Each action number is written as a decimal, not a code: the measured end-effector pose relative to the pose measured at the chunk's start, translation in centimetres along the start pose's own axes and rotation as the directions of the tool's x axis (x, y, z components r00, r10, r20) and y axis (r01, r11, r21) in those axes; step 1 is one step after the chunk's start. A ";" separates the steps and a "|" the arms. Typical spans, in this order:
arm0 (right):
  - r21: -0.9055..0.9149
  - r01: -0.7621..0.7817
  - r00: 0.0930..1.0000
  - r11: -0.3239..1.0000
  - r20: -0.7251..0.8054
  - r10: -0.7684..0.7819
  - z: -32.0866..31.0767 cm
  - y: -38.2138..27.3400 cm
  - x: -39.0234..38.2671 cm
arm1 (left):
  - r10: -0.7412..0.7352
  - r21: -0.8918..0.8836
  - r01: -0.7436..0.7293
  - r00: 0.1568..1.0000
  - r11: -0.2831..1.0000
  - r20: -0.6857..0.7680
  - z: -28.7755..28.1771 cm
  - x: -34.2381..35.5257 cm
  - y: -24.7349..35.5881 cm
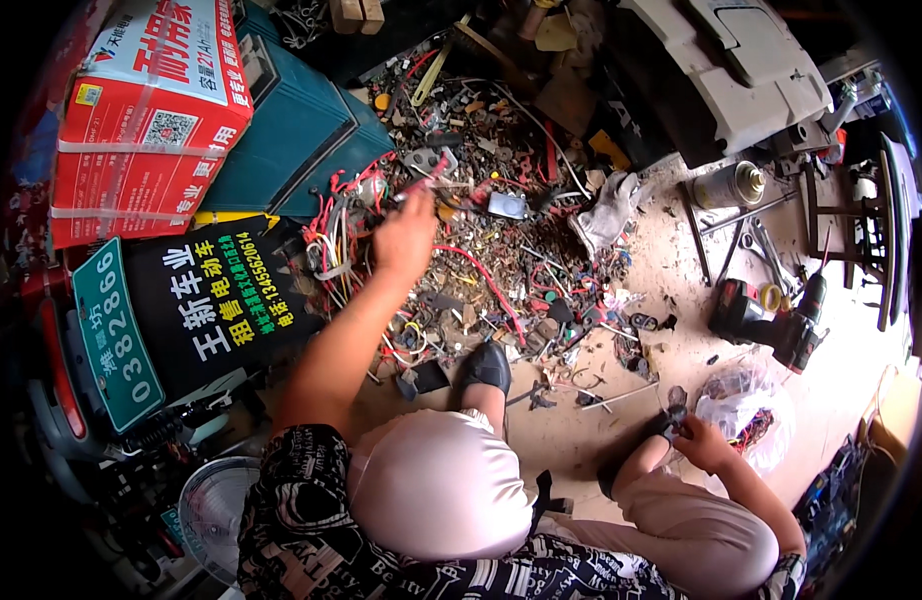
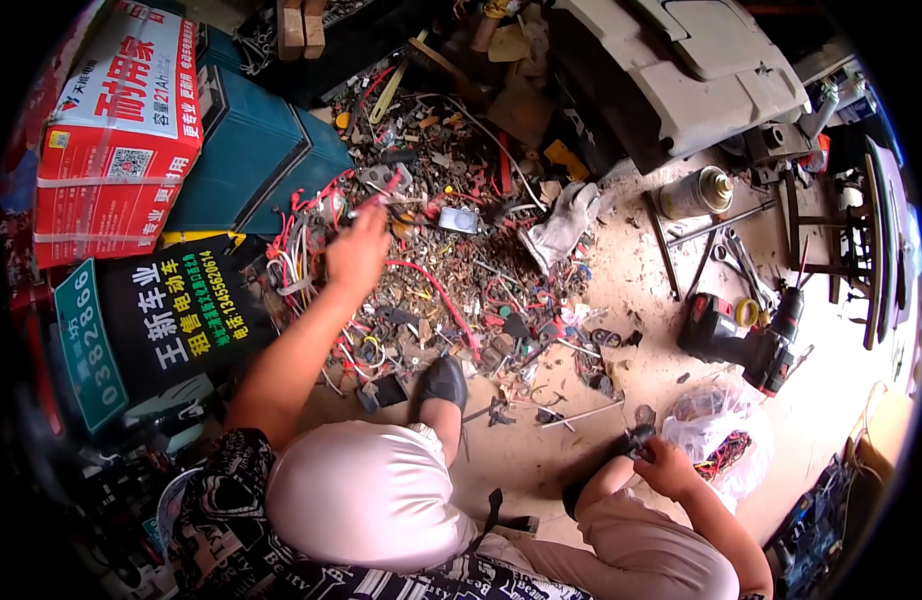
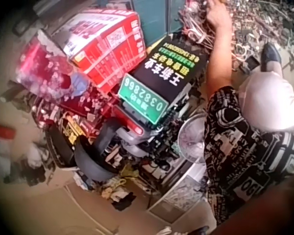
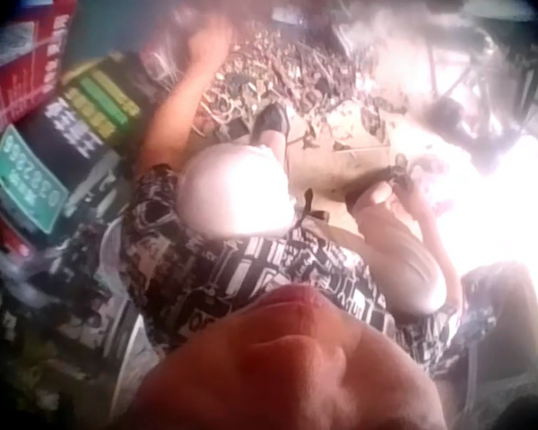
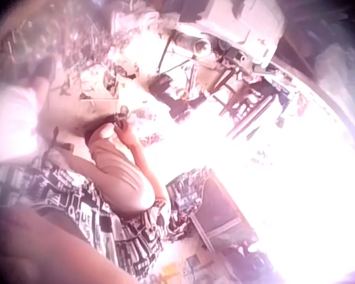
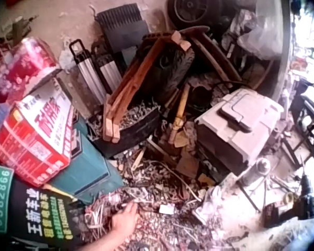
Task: The person sorts through a pile of wires and connectors on the floor, selects specific wire segments, and uses a wire stripper to remove insulation and connect them. They then place the repaired sections into a plastic bag.
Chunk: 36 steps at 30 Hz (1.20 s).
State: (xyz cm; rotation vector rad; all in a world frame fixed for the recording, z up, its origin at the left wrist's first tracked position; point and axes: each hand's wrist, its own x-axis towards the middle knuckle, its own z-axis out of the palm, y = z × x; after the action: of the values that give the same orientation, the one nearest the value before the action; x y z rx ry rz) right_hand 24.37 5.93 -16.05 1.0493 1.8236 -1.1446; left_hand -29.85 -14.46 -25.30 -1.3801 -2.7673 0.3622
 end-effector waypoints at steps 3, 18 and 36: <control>-0.009 -0.013 1.000 1.000 0.015 0.013 0.0 0.1 0.0 | -0.184 -0.147 0.172 0.981 0.974 -0.068 0.6 2.4 -3.4; 0.019 0.000 1.000 1.000 -0.032 0.001 0.4 0.6 -0.7 | -0.128 -0.406 0.095 0.990 0.909 -0.055 -2.8 4.6 5.3; 0.014 -0.051 0.998 0.999 -0.025 0.052 0.0 -0.1 -1.0 | -0.328 -0.253 0.304 0.943 0.919 -0.061 -4.1 13.1 -2.2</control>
State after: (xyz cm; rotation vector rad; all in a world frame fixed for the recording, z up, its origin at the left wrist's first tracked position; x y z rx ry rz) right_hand 24.66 5.58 -15.10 1.1166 1.8000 -1.1195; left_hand -38.99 -4.56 -21.82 -0.9205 -2.9524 -0.0573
